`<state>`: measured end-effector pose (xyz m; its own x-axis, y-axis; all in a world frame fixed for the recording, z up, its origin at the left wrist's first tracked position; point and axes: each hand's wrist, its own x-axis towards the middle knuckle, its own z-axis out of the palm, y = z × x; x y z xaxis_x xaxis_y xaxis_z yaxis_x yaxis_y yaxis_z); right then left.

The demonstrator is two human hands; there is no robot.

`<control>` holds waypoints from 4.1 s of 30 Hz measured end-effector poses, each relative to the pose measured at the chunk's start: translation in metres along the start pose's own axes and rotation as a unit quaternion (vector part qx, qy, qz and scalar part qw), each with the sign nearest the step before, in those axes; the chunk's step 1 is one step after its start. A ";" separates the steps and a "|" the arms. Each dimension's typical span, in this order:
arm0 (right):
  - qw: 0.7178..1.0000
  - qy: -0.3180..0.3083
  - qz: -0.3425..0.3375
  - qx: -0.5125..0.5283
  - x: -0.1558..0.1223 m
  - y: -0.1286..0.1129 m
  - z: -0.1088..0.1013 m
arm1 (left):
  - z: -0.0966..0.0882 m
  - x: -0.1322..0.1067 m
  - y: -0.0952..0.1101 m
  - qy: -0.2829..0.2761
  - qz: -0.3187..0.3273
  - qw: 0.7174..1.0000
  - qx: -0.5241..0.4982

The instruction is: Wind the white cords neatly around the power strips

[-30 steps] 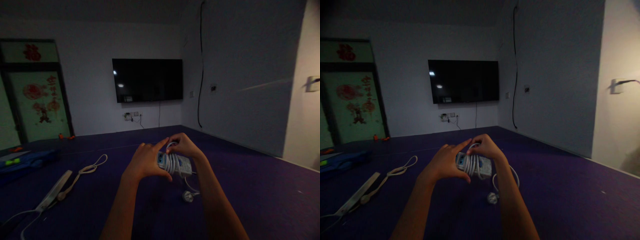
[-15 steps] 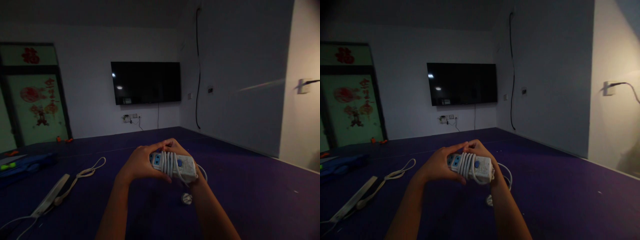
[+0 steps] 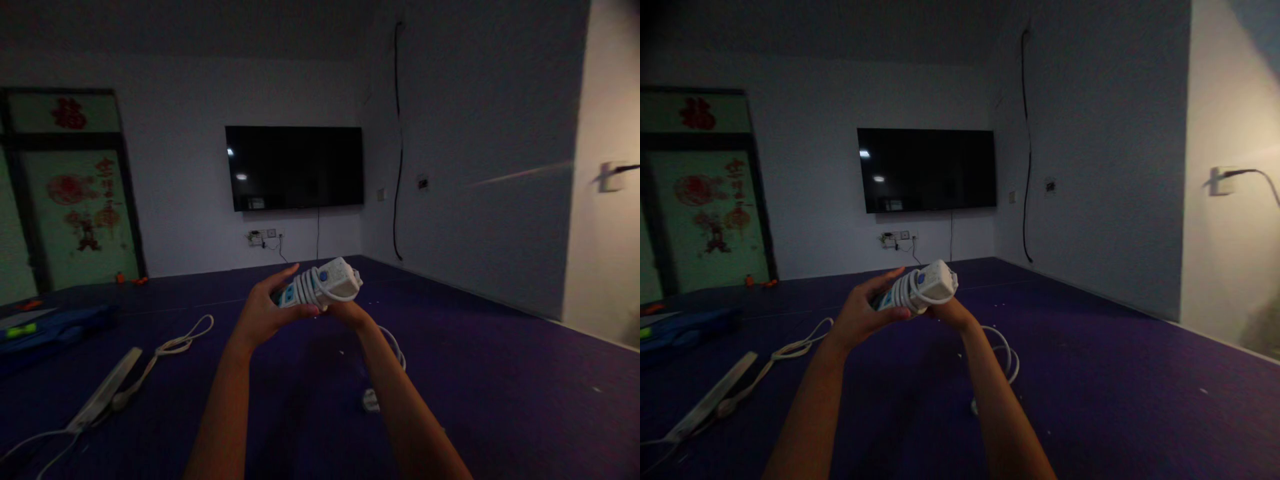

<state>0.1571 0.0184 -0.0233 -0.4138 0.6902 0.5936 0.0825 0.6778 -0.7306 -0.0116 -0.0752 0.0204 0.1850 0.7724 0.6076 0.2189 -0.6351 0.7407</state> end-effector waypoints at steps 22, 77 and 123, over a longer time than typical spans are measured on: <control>0.967 -0.091 -0.018 -0.239 -0.002 -0.038 0.026 | -0.039 0.013 -0.035 0.457 -0.001 0.889 -0.011; 0.944 0.091 -0.047 -0.315 -0.014 -0.056 -0.011 | 0.020 0.010 -0.028 -0.095 0.076 0.849 0.514; 0.972 0.210 0.060 0.089 -0.013 -0.005 -0.046 | 0.020 -0.012 0.024 -0.165 0.039 0.950 0.263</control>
<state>0.2039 0.0177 -0.0122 -0.0011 0.8297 0.5582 -0.0661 0.5569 -0.8280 0.0104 -0.0999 0.0250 0.4914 0.7341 0.4686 0.6237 -0.6722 0.3989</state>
